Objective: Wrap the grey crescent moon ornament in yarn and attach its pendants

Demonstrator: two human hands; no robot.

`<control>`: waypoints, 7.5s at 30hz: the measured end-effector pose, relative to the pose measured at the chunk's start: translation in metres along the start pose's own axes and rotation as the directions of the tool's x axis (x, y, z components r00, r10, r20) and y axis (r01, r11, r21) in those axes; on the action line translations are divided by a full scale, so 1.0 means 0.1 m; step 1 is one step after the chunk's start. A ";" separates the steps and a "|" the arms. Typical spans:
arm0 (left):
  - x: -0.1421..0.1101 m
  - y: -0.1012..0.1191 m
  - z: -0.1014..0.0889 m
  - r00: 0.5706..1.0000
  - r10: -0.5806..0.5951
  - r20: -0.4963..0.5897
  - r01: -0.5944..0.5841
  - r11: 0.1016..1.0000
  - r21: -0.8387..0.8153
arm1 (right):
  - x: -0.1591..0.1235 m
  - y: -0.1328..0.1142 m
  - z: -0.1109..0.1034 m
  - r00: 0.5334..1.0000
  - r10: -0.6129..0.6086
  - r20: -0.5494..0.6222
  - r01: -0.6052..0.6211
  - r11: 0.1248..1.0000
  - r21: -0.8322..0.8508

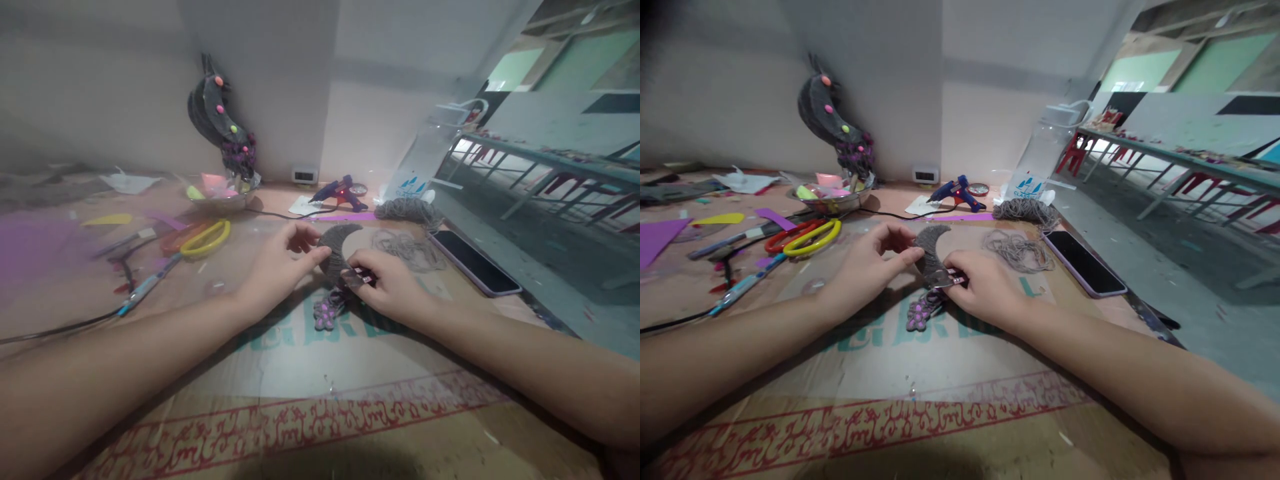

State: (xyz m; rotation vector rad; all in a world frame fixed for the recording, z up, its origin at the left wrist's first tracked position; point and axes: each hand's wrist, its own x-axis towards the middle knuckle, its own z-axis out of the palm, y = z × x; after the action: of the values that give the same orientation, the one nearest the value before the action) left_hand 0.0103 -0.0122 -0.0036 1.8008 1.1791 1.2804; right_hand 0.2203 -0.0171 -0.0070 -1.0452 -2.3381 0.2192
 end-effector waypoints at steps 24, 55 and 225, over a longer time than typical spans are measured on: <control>-0.03 0.05 -0.05 0.982 0.187 0.021 -0.187 0.959 0.212 | -0.03 -0.10 -0.04 0.935 -0.351 0.050 0.348 0.885 -0.308; -0.03 0.01 0.00 0.968 -0.143 0.206 0.162 0.984 -0.079 | 0.06 0.05 -0.20 0.972 -0.207 -0.110 0.194 0.974 -0.121; -0.06 0.08 -0.02 0.969 -0.105 0.223 0.122 0.990 -0.065 | 0.05 0.13 -0.13 0.941 -0.299 -0.158 0.262 0.940 -0.219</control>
State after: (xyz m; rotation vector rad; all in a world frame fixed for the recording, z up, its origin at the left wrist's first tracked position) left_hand 0.0103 -0.0211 0.0011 1.7405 1.0786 1.0197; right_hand 0.2329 -0.0052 0.0013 -0.7652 -2.3315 -0.2150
